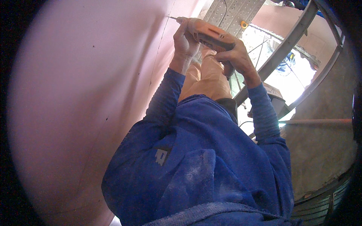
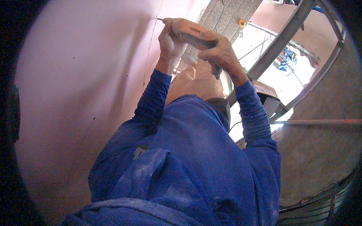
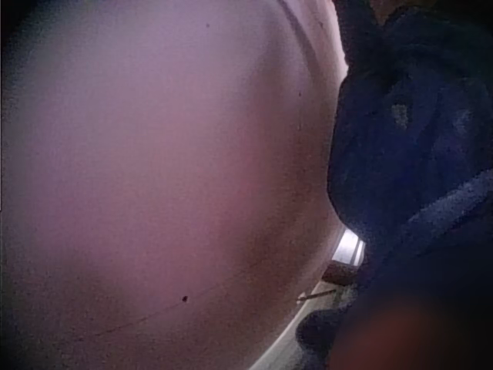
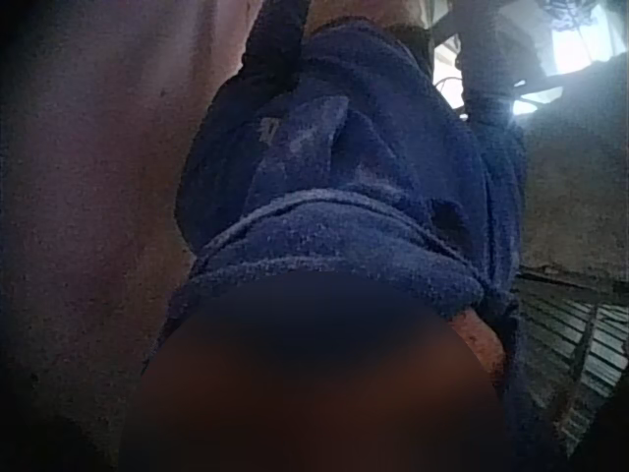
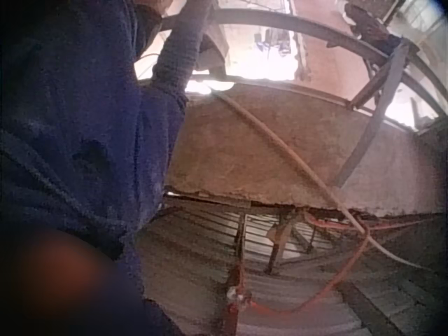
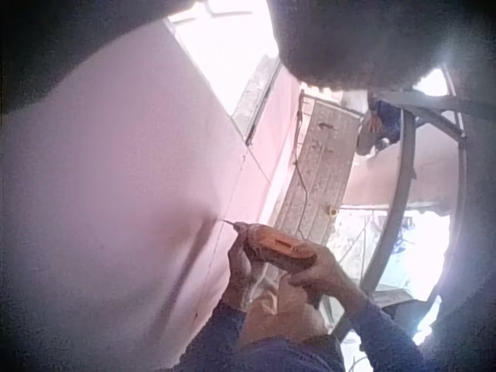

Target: The person uses a cordless drill to drive screws into a ceiling drywall sheet, securing it to the overhead structure. The camera is head-mounted and points upward, showing the drill and hands working along the ceiling surface.

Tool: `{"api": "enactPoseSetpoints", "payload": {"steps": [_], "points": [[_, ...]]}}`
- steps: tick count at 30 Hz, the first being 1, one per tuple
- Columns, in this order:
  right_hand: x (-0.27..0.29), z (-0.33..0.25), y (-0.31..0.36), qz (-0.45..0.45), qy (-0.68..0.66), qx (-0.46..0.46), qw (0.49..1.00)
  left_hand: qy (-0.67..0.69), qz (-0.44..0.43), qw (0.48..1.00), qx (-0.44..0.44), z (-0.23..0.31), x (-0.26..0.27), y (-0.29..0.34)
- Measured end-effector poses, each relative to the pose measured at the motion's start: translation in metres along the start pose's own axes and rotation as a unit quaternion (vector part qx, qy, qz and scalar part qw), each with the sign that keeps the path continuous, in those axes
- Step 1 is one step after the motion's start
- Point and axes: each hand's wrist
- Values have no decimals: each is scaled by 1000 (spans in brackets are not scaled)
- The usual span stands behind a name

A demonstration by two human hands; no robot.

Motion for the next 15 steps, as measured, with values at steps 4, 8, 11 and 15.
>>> {"api": "enactPoseSetpoints", "payload": {"steps": [4,8,11,15], "points": [[1,1,-1,-5,10,0,1000,14,19,1000,4,1,-5,4],[1,0,-1,-4,9,21,1000,11,9,1000,6,2,-8,4],[1,1,-1,-7,0,20,1000,11,24,1000,4,-1,-4,3],[2,4,-2,-6,24,26,999,1,-3,1000,3,0,6,-2]]}}
Point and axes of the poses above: each hand's wrist, its own y-axis away from the middle knuckle, its own x-axis out of the back of the hand, z = x × y, and after that the axes turned 7 degrees about z, right-handed
